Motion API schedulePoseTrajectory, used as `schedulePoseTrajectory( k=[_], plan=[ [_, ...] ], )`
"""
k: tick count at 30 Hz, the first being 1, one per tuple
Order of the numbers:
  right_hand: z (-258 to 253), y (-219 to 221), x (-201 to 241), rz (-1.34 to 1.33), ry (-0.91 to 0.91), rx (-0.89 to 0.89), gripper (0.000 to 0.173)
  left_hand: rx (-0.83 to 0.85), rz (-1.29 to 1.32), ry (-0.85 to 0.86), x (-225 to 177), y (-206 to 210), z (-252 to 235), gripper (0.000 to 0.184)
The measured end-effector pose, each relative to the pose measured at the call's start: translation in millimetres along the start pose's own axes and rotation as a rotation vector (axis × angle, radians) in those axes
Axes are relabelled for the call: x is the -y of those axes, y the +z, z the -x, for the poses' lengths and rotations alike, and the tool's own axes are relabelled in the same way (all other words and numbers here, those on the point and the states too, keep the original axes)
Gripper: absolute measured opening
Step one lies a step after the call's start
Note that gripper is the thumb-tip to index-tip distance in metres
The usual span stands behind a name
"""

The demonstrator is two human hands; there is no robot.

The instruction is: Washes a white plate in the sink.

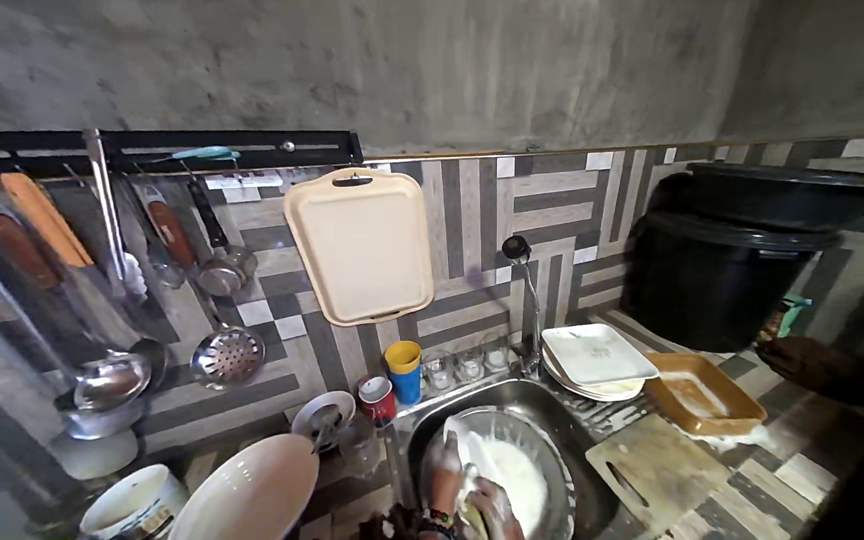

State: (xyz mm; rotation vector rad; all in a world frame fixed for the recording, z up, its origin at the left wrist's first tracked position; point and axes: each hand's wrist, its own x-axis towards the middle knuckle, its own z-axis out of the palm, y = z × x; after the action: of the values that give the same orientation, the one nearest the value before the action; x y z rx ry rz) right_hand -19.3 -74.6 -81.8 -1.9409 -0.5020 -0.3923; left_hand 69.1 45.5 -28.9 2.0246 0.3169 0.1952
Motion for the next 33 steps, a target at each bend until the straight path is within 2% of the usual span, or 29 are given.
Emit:
schedulePoseTrajectory(
  k=[2, 6, 8, 11, 13, 16, 17, 18, 21, 24, 27, 29, 31, 33],
  plan=[
    [-14, 14, -15, -0.007, 0.046, -0.032, 0.038, 0.075, -0.103, 0.074, -4, -1, -1, 0.045],
    [-79, 27, -52, 0.048, 0.178, -0.306, 0.037, 0.081, -0.188, 0.262, -14, 5, 6, 0.04],
    [-113, 20, -66, -0.018, 0.261, -0.294, 0.041, 0.046, -0.308, 0.273, -18, 10, 4, 0.043],
    [-132, 17, -94, -0.081, 0.391, -0.239, 0.043, 0.026, -0.358, 0.172, -12, 21, -1, 0.053],
    [-125, 14, -105, 0.062, 0.571, -0.214, 0.044, -0.021, -0.3, 0.132, 3, 29, -1, 0.053],
    [-105, 18, -102, 0.3, 0.949, -0.178, 0.048, -0.123, -0.21, 0.095, 27, 37, 0, 0.053],
    [-98, 22, -94, 0.33, 0.991, -0.14, 0.05, -0.15, -0.172, 0.09, 31, 40, 0, 0.056],
    [-89, 26, -81, 0.345, 0.968, -0.092, 0.051, -0.173, -0.142, 0.083, 32, 44, 0, 0.059],
    [-59, 21, -34, 0.226, 0.697, 0.025, 0.047, -0.169, -0.084, -0.015, 24, 46, 0, 0.08],
    [-34, 4, -39, 0.117, 0.593, 0.032, 0.041, -0.166, -0.014, 0.005, 31, 45, -1, 0.095],
    [-37, -20, -65, 0.233, 0.786, 0.139, 0.039, -0.192, 0.061, 0.04, 45, 48, -1, 0.09],
    [-49, -43, -81, 0.208, 0.853, 0.223, 0.04, -0.179, 0.002, 0.016, 34, 47, 6, 0.087],
    [-67, -77, -81, 0.139, 0.73, 0.225, 0.037, -0.14, -0.115, 0.043, 10, 43, 15, 0.083],
    [-87, -124, -71, 0.2, 0.487, 0.108, 0.037, -0.096, -0.265, 0.104, -18, 37, 29, 0.077]
  ],
)
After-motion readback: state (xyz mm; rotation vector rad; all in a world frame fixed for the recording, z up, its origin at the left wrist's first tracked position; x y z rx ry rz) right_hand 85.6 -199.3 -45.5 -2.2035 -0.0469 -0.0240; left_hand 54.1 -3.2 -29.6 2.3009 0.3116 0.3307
